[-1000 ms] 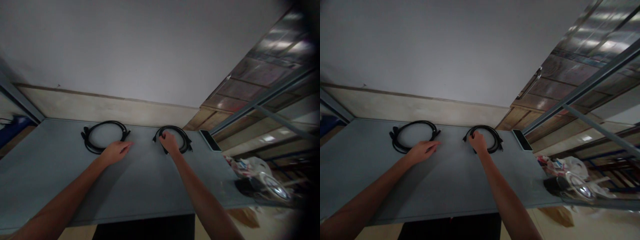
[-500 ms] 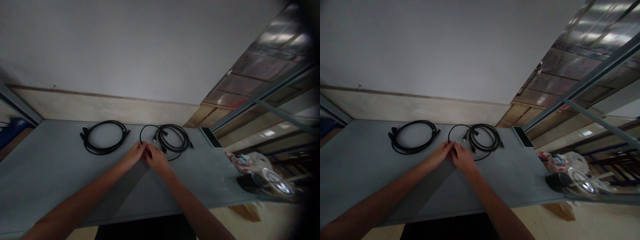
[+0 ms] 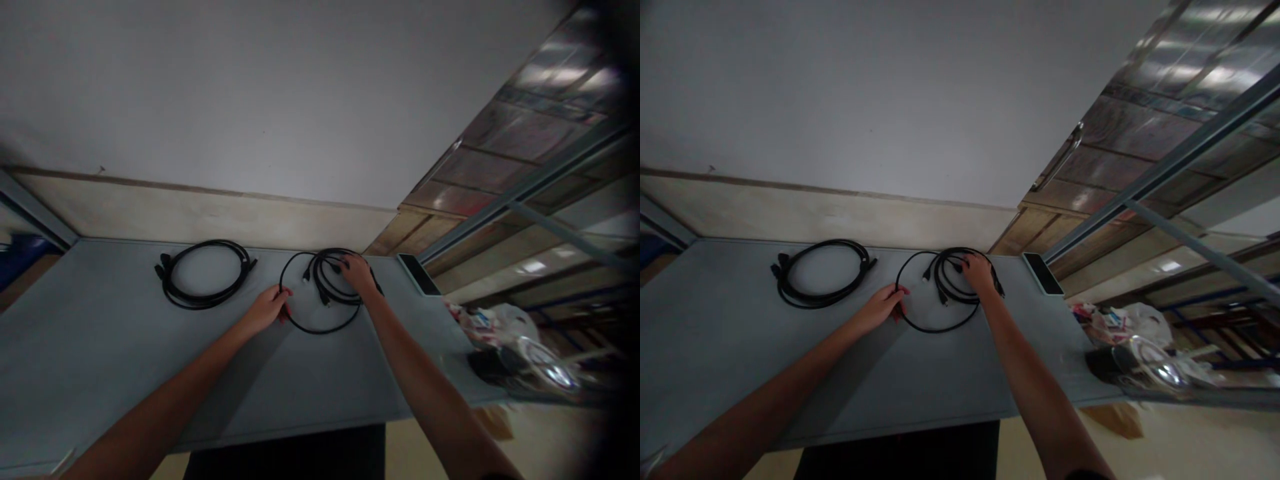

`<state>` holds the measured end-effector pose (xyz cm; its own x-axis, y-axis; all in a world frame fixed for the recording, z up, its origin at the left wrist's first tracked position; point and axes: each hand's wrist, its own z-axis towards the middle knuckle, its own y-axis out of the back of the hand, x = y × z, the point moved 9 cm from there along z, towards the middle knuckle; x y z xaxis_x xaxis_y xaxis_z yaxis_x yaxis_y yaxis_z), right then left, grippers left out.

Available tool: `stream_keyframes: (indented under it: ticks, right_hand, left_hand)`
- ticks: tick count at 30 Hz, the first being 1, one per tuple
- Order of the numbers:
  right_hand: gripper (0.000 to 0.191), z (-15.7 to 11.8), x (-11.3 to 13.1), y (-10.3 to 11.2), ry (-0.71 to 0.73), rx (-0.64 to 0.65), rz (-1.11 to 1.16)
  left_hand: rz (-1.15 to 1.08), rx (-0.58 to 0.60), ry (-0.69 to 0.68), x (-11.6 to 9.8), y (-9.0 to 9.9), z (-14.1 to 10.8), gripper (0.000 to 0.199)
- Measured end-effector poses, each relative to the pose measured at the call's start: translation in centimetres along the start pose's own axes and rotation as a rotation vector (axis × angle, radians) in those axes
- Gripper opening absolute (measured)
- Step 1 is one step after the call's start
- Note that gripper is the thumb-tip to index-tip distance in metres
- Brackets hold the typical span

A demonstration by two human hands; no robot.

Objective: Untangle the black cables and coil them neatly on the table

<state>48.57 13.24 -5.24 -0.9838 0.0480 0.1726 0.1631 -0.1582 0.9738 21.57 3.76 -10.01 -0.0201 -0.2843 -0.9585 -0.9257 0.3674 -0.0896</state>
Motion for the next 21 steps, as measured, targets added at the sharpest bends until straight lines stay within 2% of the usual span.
stream_keyframes:
  ticks: [2,4,7,10,13,17,21]
  right_hand:
    - [0.025,0.6,0.7,-0.3,0.051,0.021,0.043]
    - [0.027,0.9,0.6,0.6,0.061,-0.053,0.084]
    - [0.032,0.8,-1.1,3.2,-0.001,-0.279,0.15]
    - [0.035,0.8,-3.4,4.1,-0.104,-0.352,0.168]
    - [0.035,1.3,-4.6,3.2,-0.163,-0.261,0.107]
    - [0.034,2.1,-5.2,1.3,-0.209,-0.065,-0.019]
    - [0.031,2.4,-4.6,1.4,-0.211,0.0,-0.086]
  left_hand:
    - [0.021,0.002,-0.017,-0.1,0.0,0.0,0.024]
    - [0.039,-0.008,-0.041,-0.1,0.2,0.0,0.028]
    - [0.052,-0.001,-0.071,-0.1,0.2,0.0,0.033]
    - [0.037,0.018,-0.084,0.0,0.1,0.1,0.036]
    - [0.013,0.011,-0.069,-0.1,0.1,0.0,0.035]
    - [-0.009,0.041,-0.058,-0.5,0.0,-0.1,0.033]
    - [-0.014,0.062,-0.052,-0.6,-0.1,-0.3,0.032]
